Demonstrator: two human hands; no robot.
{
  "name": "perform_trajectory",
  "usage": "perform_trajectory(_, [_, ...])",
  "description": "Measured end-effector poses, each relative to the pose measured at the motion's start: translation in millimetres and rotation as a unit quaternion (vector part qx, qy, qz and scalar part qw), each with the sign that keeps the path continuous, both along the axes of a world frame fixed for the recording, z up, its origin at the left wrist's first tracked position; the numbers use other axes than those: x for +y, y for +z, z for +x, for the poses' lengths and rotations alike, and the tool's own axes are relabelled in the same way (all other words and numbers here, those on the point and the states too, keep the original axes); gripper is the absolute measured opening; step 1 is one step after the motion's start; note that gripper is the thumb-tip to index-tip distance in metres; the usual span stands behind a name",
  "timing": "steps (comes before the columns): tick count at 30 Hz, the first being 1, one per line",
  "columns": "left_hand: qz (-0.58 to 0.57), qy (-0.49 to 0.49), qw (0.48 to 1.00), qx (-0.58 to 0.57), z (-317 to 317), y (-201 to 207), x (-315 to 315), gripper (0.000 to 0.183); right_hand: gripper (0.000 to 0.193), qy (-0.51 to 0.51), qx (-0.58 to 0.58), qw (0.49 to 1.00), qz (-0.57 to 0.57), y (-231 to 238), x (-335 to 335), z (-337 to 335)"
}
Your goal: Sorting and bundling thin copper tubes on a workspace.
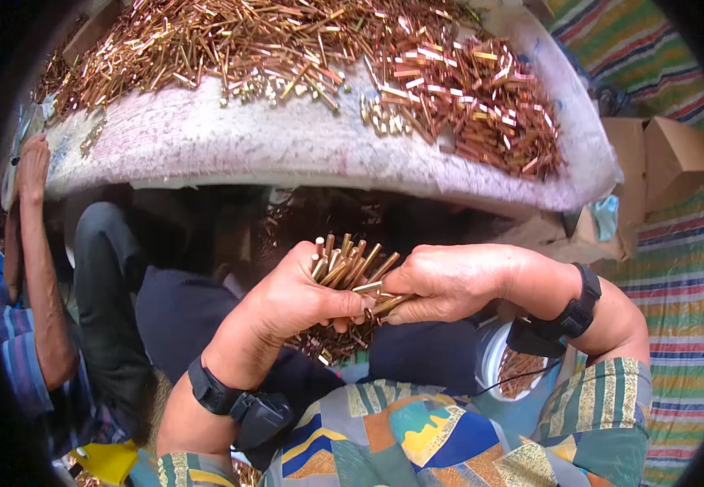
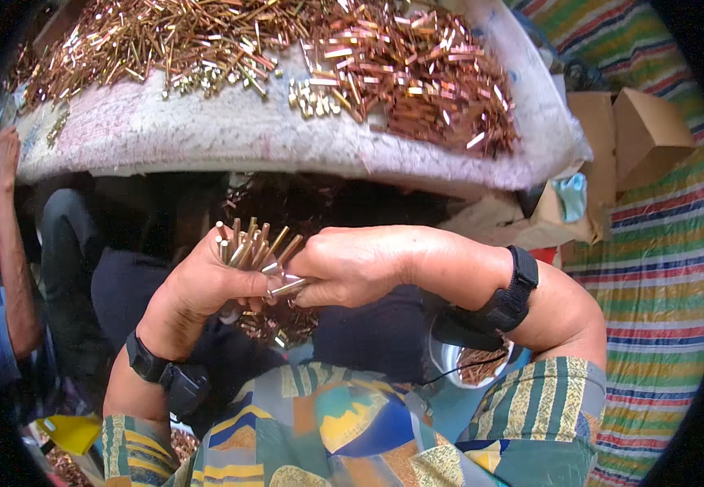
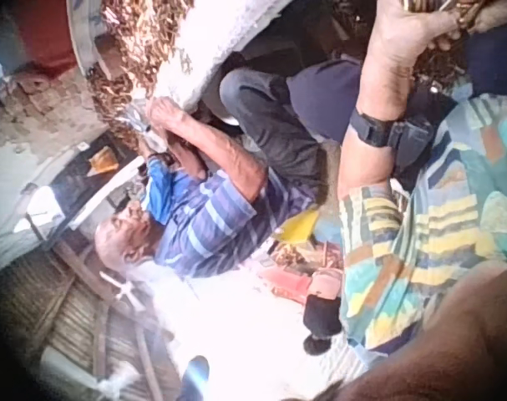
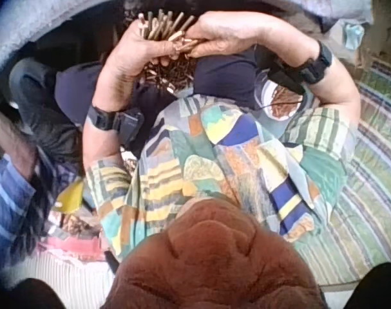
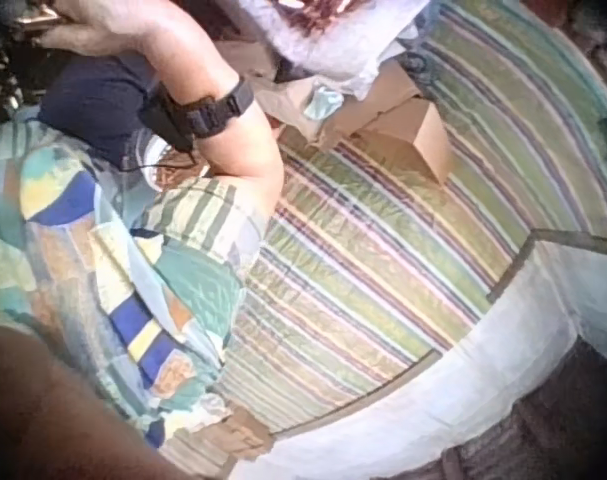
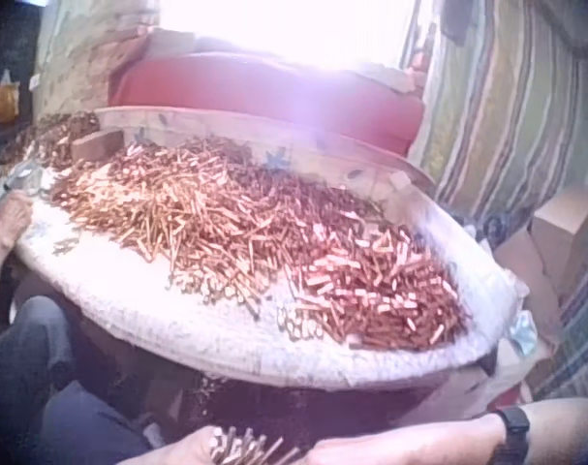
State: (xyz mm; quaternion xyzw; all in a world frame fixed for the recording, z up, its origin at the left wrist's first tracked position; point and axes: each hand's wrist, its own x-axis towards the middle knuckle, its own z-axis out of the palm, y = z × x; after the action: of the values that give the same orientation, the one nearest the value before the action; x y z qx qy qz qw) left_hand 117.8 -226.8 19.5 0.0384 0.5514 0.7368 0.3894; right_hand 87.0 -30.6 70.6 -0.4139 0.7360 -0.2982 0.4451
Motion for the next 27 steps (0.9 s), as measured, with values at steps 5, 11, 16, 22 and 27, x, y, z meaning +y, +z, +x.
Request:
perform_trajectory(5, [-0.022, -0.055, 0.998, 0.029, 33, 4, 18, 0.025, 0.029, -0.056, -0.089, 0.994, -0.024, -15, 27, 50])
perform_trajectory(11, [-0.087, -0.151, 0.964, 0.200, 55, 17, 43, 0.026, 0.041, -0.137, -0.169, 0.958, -0.188, -49, 58, 110])
perform_trajectory(16, [-0.246, -0.286, 0.839, 0.391, 67, 30, 73, 0.016, 0.042, -0.150, -0.309, 0.907, -0.242, -78, 77, 154])
perform_trajectory(22, [-0.269, -0.320, 0.798, 0.433, 70, 29, 100, 0.016, 0.045, -0.217, -0.274, 0.884, -0.312, -87, 97, 175])
perform_trajectory(27, [-0.264, -0.315, 0.794, 0.448, 65, 32, 116, 0.017, 0.045, -0.290, -0.280, 0.845, -0.351, -89, 109, 184])
